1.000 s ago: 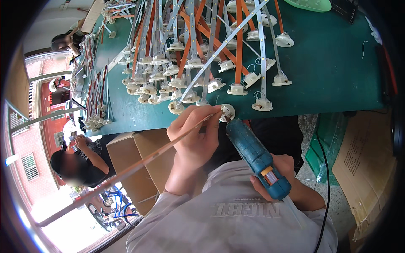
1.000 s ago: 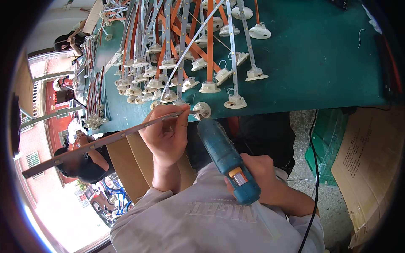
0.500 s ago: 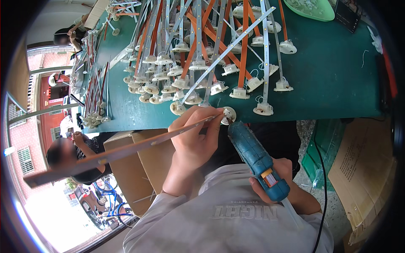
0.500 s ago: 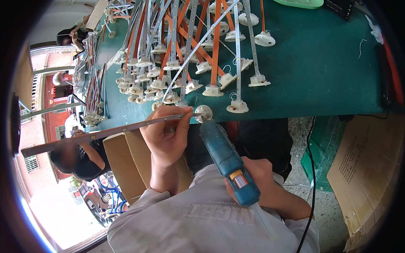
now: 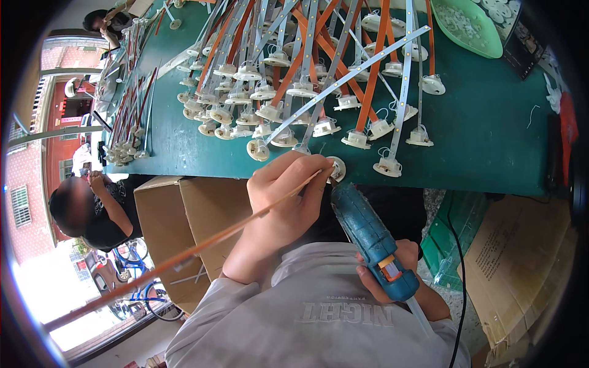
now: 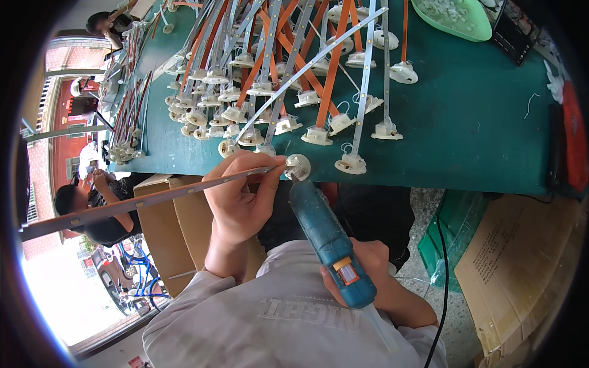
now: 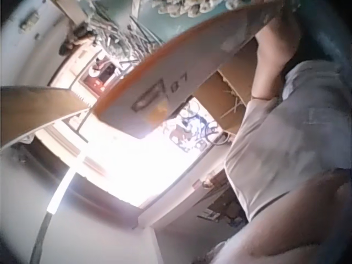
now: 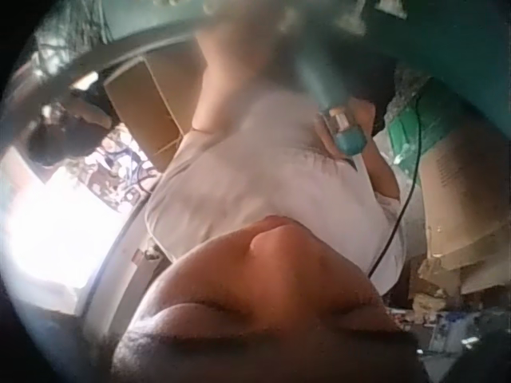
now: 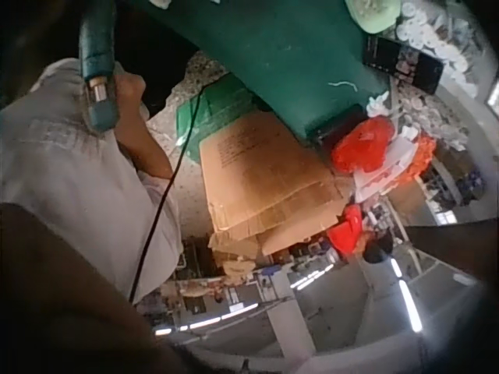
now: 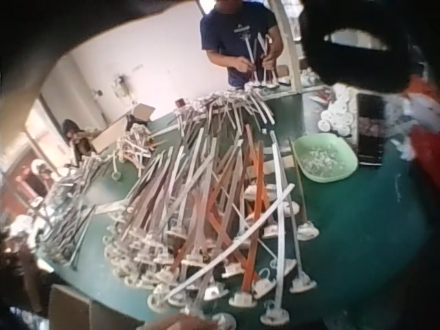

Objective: The person applies hot glue to plastic strips with a hot glue gun to attach small white components.

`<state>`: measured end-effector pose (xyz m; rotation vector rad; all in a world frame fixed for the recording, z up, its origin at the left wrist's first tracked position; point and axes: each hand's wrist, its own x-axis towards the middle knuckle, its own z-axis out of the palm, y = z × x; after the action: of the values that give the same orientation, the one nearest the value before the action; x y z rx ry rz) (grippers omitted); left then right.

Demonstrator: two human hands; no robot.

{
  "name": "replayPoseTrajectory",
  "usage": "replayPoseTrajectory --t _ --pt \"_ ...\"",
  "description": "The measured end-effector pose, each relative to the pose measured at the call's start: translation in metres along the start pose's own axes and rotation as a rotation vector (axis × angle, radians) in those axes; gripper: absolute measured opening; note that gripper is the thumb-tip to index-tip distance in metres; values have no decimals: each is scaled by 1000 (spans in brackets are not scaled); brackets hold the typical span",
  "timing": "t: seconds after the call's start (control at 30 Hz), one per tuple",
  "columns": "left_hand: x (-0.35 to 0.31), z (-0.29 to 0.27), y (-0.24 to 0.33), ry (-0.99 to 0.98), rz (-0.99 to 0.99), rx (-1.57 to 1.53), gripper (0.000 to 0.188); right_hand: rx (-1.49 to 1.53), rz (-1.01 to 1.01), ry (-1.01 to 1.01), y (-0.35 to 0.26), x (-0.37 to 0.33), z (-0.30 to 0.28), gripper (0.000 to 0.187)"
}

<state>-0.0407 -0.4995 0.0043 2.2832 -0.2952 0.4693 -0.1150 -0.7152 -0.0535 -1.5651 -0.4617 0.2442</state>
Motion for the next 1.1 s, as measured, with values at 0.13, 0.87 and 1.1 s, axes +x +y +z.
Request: replayPoseTrajectory --t 0.13,0.87,1.1 --pt "-1 -4 1 -7 -14 -14 19 11 30 -23 -2 2 2 20" --pt "-3 -6 -7 -52 3 7 16 -78 55 18 -7 4 -3 18" --pt "-2 -8 -4 -59 9 1 16 -295 -40 71 -33 13 -6 23"
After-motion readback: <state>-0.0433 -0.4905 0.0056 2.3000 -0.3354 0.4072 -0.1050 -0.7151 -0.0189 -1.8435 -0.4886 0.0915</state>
